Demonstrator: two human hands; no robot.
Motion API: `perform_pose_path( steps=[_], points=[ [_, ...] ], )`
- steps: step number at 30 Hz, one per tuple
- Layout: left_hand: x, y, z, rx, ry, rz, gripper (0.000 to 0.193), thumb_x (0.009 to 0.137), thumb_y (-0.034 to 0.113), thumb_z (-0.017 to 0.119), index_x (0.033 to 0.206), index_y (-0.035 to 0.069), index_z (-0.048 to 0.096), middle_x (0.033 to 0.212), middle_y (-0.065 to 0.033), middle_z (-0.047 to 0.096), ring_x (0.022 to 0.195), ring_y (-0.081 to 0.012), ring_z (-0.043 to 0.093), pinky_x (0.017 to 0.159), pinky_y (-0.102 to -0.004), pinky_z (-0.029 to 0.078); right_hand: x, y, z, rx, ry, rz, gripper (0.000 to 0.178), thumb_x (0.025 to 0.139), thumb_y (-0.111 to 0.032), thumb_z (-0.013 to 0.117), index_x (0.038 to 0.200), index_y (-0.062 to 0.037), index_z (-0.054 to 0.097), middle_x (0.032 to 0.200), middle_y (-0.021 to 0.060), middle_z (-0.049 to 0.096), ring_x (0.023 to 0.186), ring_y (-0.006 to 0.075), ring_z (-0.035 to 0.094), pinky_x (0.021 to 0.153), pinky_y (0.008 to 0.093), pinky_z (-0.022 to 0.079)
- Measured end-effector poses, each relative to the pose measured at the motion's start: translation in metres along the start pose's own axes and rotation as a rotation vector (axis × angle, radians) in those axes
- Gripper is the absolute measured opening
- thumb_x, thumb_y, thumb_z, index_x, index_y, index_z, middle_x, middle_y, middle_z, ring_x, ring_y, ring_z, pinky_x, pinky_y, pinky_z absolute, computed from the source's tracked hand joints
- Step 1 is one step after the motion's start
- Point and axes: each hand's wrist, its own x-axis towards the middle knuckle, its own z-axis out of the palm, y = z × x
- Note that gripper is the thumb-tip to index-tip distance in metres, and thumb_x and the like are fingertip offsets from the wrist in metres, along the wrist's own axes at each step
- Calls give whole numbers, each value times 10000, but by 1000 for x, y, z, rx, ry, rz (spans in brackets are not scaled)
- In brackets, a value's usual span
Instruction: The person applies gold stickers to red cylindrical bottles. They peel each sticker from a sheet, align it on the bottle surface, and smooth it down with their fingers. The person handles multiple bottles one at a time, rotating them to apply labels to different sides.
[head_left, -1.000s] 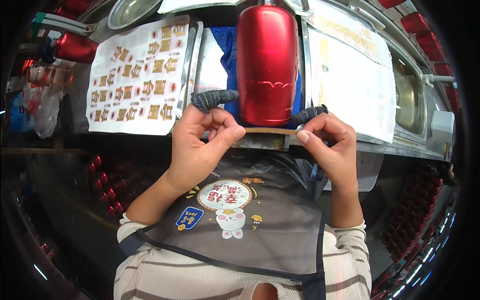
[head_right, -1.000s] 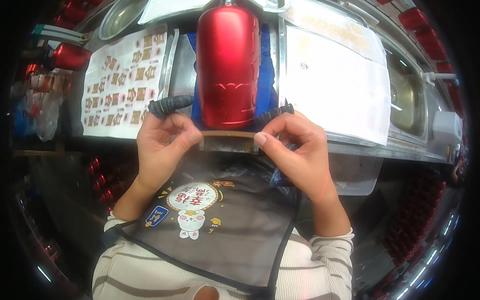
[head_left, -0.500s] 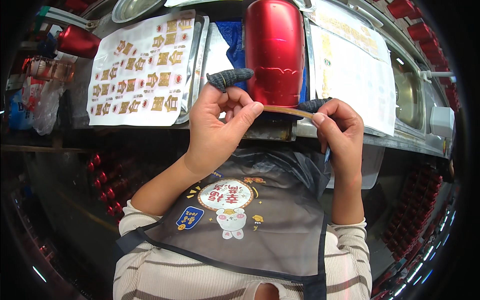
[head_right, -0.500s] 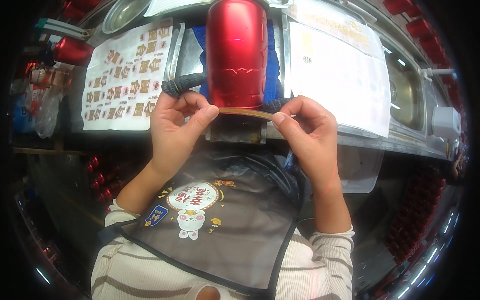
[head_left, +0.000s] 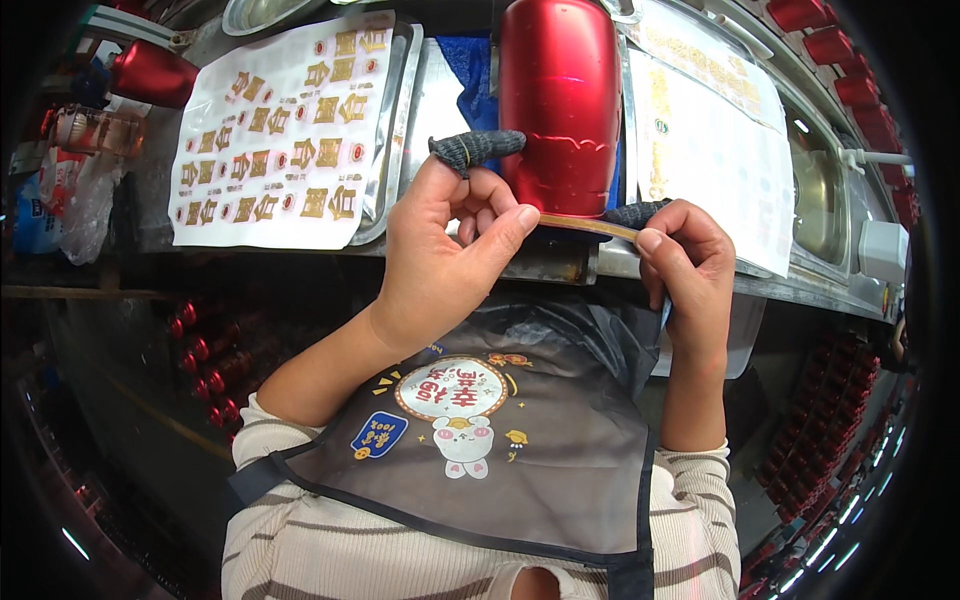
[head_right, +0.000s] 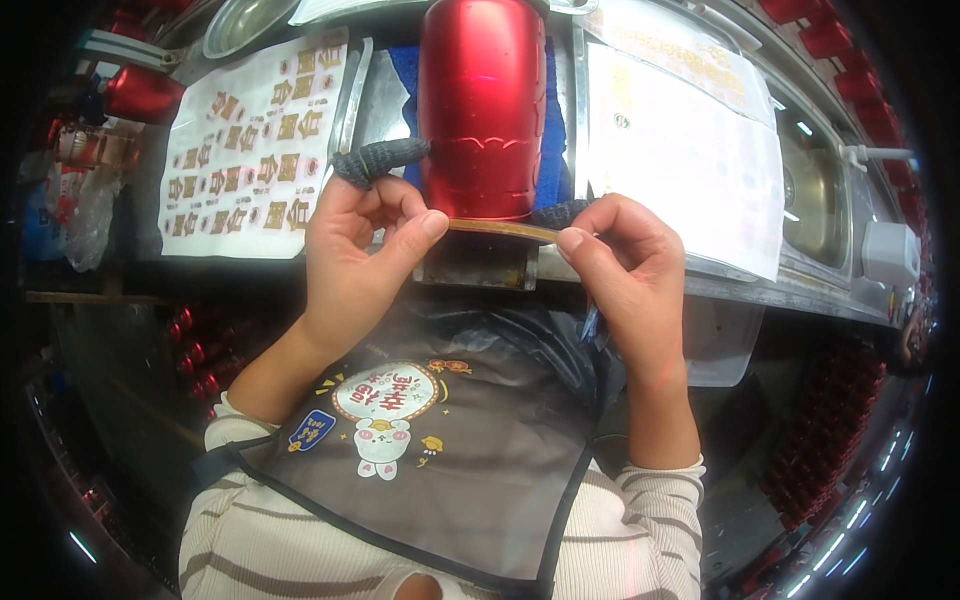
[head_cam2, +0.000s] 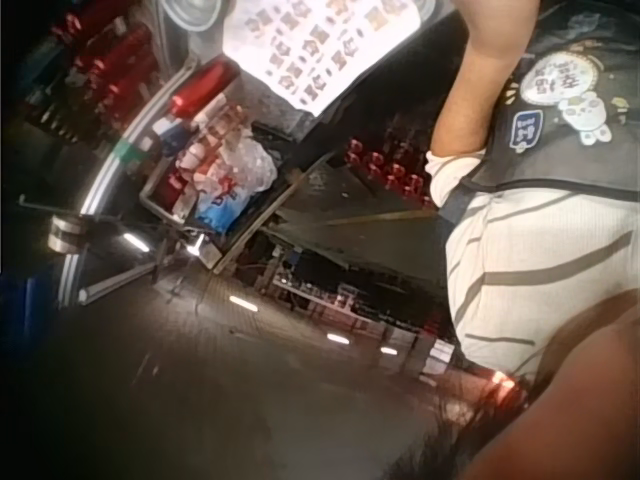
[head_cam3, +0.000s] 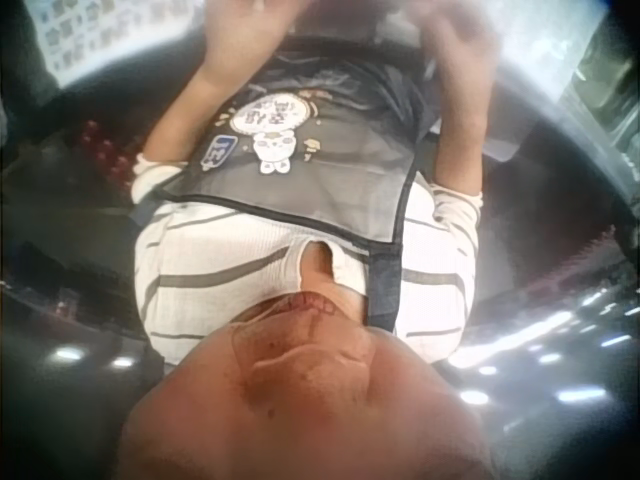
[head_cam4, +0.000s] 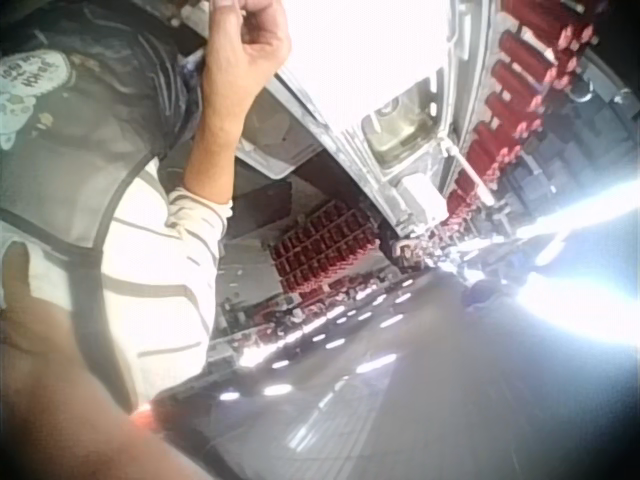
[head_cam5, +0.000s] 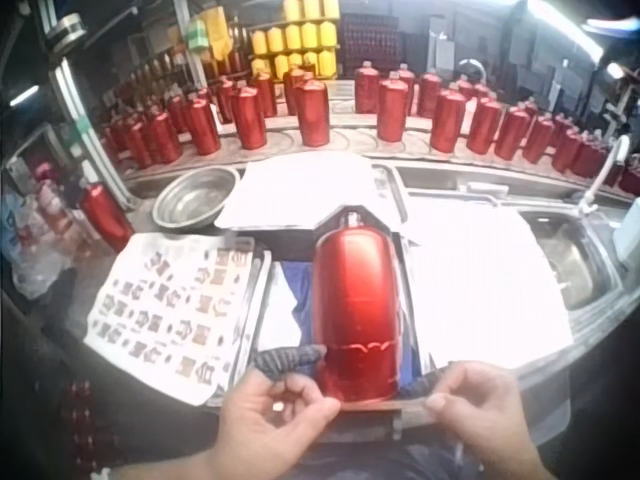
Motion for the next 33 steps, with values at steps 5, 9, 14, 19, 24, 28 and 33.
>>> perform_pose_path(
  steps=[5, 9, 14, 19, 24, 28, 33],
  points=[
    [0, 0, 0, -13, 5, -2, 425, 878, 10, 708, 1272, 18, 549, 816, 39, 599, 645, 9, 446, 576, -159, 356, -1, -2, 1, -7, -1, 5, 95, 879, -61, 650, 804, -26, 602, 707, -40, 565, 572, 2, 452, 502, 167, 316],
    [2, -1, 0, 22, 5, 12, 422, 877, 18, 709, 1268, 19, 551, 808, 42, 600, 640, 8, 443, 571, -161, 351, 1, -4, 0, -13, -4, -7, 94, 877, -62, 649, 803, -28, 603, 703, -38, 566, 555, 5, 452, 489, 169, 315],
    [-1, -1, 0, 32, 1, 29, 417, 873, 23, 713, 1260, 14, 555, 800, 44, 596, 634, -1, 438, 565, -167, 348, -2, -1, 0, -26, 7, -3, 93, 875, -64, 649, 802, -29, 603, 695, -37, 564, 550, 8, 451, 485, 169, 315],
    [-1, 0, 1, 38, 0, 16, 415, 871, 26, 716, 1254, 8, 559, 800, 41, 597, 630, -4, 432, 562, -169, 348, -2, -1, -1, -32, 8, -5, 93, 875, -65, 646, 801, -29, 604, 698, -36, 567, 545, 10, 450, 483, 169, 317],
    [-1, 1, -2, 4, 9, -21, 396, 869, 20, 709, 1236, 4, 563, 821, 32, 606, 628, -3, 434, 566, -168, 364, -2, -1, 1, -54, 11, 2, 93, 876, -69, 642, 802, -32, 600, 701, -38, 552, 558, 10, 447, 480, 169, 322],
    [-1, -16, -13, 36, 43, 11, 321, 878, 8, 674, 1187, 10, 589, 896, -1, 644, 675, -28, 482, 622, -192, 419, -4, -2, 1, -52, 17, 13, 94, 874, -75, 643, 802, -35, 597, 696, -42, 535, 567, 9, 443, 473, 170, 323],
    [-6, -19, -14, 155, 71, 66, 390, 914, 67, 668, 1281, 1, 552, 1148, -84, 633, 1016, -133, 568, 909, -286, 456, -5, -1, 3, -81, 43, -5, 112, 872, -80, 636, 786, -32, 582, 651, -38, 521, 521, 19, 426, 462, 178, 301]
  ],
)
